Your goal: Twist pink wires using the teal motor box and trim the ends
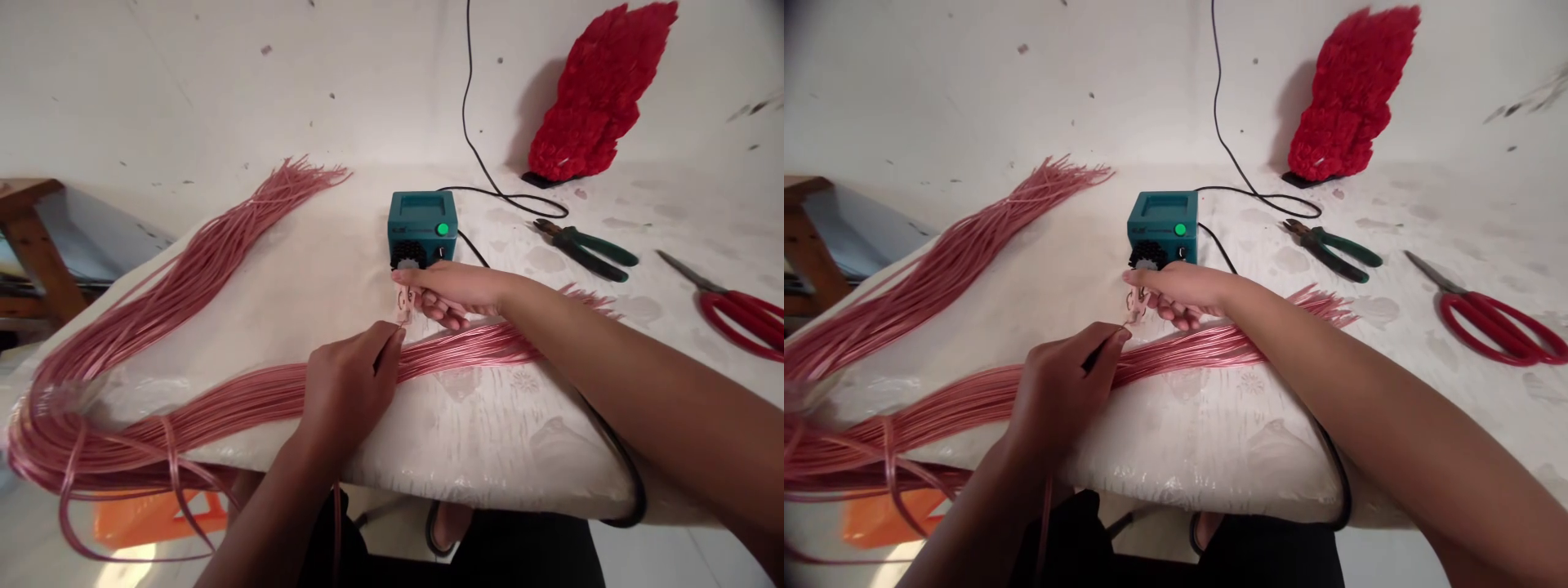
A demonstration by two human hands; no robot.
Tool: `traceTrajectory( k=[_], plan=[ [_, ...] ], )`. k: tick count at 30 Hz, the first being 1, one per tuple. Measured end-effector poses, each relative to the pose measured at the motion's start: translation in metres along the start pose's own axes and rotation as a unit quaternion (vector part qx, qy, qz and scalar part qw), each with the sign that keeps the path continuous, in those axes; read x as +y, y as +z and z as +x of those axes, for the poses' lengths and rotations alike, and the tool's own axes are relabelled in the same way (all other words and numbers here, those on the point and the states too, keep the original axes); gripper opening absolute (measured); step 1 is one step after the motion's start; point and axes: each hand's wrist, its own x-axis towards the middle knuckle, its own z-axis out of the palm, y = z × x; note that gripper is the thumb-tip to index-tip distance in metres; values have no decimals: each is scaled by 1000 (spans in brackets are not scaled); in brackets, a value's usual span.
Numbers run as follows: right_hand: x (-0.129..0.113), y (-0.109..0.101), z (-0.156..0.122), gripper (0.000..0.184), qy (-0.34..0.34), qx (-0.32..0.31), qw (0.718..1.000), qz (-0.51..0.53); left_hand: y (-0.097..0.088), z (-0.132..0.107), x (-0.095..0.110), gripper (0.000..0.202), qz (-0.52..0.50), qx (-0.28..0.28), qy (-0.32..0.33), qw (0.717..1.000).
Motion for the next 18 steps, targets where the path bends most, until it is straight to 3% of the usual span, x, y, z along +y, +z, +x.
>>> traceTrajectory(
  k=[6, 13, 18],
  plan=[
    [0, 6, -3, 57, -30, 40, 999, -4, 2, 2, 5, 25, 17, -7, 1, 1000],
    [9, 5, 5, 46, -94, 43, 994, 41, 3, 8, 15, 26, 44, -42, -26, 998],
    [10, 3, 6, 43, -101, 35, 993, 47, 7, 8, 14, 24, 41, -28, -61, 997]
  ],
)
